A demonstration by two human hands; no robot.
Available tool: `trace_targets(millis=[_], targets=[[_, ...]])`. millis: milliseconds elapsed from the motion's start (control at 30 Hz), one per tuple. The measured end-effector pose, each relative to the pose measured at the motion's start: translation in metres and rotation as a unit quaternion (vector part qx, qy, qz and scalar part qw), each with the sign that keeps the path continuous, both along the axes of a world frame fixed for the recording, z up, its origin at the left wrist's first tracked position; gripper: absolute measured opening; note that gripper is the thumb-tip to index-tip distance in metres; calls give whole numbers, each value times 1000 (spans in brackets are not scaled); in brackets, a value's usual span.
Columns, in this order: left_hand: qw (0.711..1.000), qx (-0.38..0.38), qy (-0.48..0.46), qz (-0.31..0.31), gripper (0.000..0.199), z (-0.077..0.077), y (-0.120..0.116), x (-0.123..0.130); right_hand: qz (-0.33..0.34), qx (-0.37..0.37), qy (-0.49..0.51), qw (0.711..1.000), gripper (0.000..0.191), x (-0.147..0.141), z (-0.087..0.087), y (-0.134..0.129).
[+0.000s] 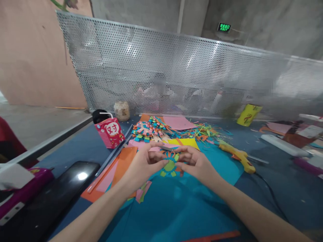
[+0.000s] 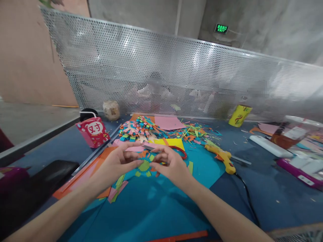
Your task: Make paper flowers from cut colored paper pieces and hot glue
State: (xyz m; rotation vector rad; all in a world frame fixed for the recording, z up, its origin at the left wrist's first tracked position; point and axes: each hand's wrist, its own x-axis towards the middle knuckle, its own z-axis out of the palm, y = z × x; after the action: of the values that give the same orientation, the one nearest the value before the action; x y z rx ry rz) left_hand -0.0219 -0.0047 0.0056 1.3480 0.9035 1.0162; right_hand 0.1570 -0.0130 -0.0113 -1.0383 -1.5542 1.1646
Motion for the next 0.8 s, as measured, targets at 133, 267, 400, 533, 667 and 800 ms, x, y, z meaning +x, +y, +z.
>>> trace_targets(millis=[133, 267, 400, 533, 667, 800], targets=[[1000, -15, -12, -1, 53, -2, -2, 0, -5, 13, -2, 1000, 28, 0, -1, 0], [1000, 4, -23, -17, 56, -4, -2, 1, -9, 24, -1, 1000, 27, 0, 1, -1], [999, 9, -27, -15, 63, -8, 1, 2, -11, 36, -4, 999, 22, -1, 2, 0], [1000, -1, -12, -18, 67, -9, 1, 3, -3, 41, 10, 999, 23, -1, -1, 0], [1000, -6, -7, -10, 68, -6, 0, 4, -1, 48, 16, 999, 23, 0, -3, 1], [999, -36, -15, 4, 72, -1, -2, 5, -4, 41, 17, 999, 23, -1, -1, -1]])
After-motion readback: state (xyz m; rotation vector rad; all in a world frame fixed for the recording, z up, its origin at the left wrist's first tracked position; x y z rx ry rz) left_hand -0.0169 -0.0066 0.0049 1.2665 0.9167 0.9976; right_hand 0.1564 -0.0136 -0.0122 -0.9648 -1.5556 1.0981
